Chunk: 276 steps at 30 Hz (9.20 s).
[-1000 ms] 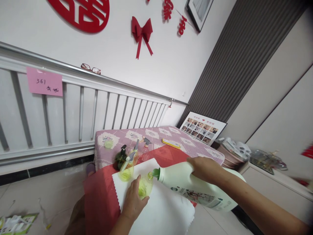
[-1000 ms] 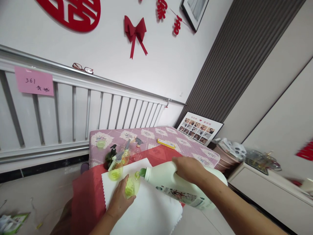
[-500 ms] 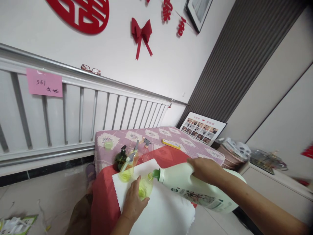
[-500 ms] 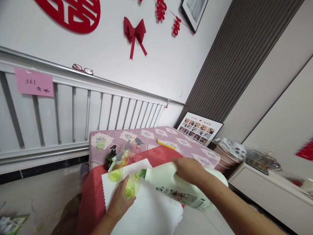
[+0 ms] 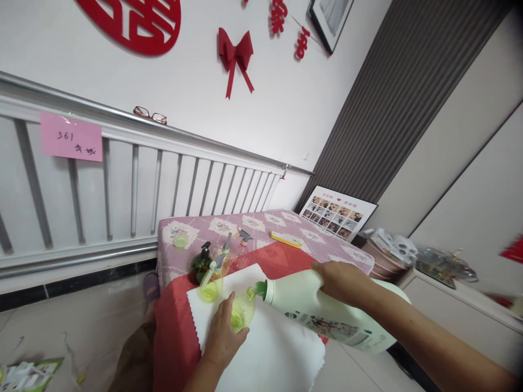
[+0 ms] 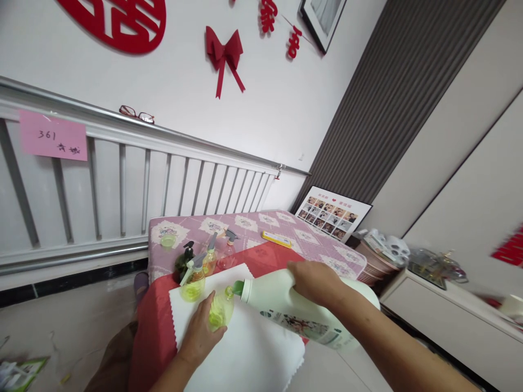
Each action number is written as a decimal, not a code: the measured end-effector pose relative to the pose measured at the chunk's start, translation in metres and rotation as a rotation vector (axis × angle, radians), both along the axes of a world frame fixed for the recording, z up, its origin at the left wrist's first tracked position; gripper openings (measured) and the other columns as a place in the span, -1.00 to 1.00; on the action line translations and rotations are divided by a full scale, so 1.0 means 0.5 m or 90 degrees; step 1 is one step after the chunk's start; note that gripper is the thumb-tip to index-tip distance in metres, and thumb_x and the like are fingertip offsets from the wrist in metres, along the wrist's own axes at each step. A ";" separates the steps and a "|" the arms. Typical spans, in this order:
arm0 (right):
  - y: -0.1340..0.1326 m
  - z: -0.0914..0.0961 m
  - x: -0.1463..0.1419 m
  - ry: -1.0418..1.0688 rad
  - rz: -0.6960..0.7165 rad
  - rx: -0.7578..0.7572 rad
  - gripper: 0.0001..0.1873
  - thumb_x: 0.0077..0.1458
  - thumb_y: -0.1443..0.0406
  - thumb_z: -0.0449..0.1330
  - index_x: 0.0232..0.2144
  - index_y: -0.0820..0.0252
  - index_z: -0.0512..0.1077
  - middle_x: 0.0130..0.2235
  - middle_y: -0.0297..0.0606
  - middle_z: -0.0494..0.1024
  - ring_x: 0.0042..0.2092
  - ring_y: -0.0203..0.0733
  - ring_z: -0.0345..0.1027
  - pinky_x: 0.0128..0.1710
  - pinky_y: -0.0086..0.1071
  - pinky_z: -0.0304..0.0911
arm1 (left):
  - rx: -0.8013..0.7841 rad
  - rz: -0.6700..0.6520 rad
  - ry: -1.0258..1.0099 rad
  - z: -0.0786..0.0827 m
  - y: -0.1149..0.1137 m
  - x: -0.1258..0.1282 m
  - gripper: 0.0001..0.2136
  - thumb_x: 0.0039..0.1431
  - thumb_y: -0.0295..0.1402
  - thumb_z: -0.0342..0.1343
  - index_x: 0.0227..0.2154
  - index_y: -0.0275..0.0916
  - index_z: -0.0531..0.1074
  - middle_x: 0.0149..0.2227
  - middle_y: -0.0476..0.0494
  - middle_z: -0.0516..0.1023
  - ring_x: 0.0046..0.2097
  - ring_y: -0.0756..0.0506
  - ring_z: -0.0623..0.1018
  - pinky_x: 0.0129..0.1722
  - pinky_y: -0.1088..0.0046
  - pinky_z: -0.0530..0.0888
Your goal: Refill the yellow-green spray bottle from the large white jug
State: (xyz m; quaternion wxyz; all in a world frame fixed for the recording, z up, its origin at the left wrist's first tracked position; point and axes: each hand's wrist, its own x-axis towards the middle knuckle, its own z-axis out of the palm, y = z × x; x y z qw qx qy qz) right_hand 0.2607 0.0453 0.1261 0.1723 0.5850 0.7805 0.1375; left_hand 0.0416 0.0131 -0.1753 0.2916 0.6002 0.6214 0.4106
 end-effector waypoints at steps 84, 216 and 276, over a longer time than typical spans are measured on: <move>0.000 0.001 -0.001 -0.007 0.003 0.002 -0.69 0.00 0.41 0.12 -0.19 0.14 0.54 -0.17 -0.03 0.73 -0.13 0.21 0.61 -0.39 -0.27 0.03 | -0.002 -0.009 -0.014 -0.002 -0.001 -0.001 -0.12 0.01 -0.33 0.15 0.41 -0.28 -0.05 0.38 -0.30 0.31 0.39 -0.21 0.30 0.42 0.27 0.23; -0.015 0.013 -0.018 -0.019 -0.010 -0.001 -0.68 0.02 0.42 0.14 -0.17 0.16 0.56 -0.15 -0.03 0.73 -0.10 0.20 0.62 -0.35 -0.27 0.11 | 0.004 -0.006 0.007 -0.014 0.006 0.000 -0.12 0.00 -0.28 0.13 0.40 -0.32 -0.03 0.38 -0.31 0.31 0.40 -0.20 0.30 0.41 0.30 0.24; -0.015 0.012 -0.017 -0.010 -0.004 0.007 -0.71 0.05 0.43 0.14 -0.19 0.17 0.55 -0.17 0.02 0.71 -0.12 0.24 0.61 -0.34 -0.25 0.15 | 0.008 -0.015 -0.009 -0.007 0.001 -0.003 -0.13 -0.01 -0.29 0.14 0.40 -0.27 -0.01 0.41 -0.31 0.27 0.42 -0.24 0.28 0.43 0.23 0.23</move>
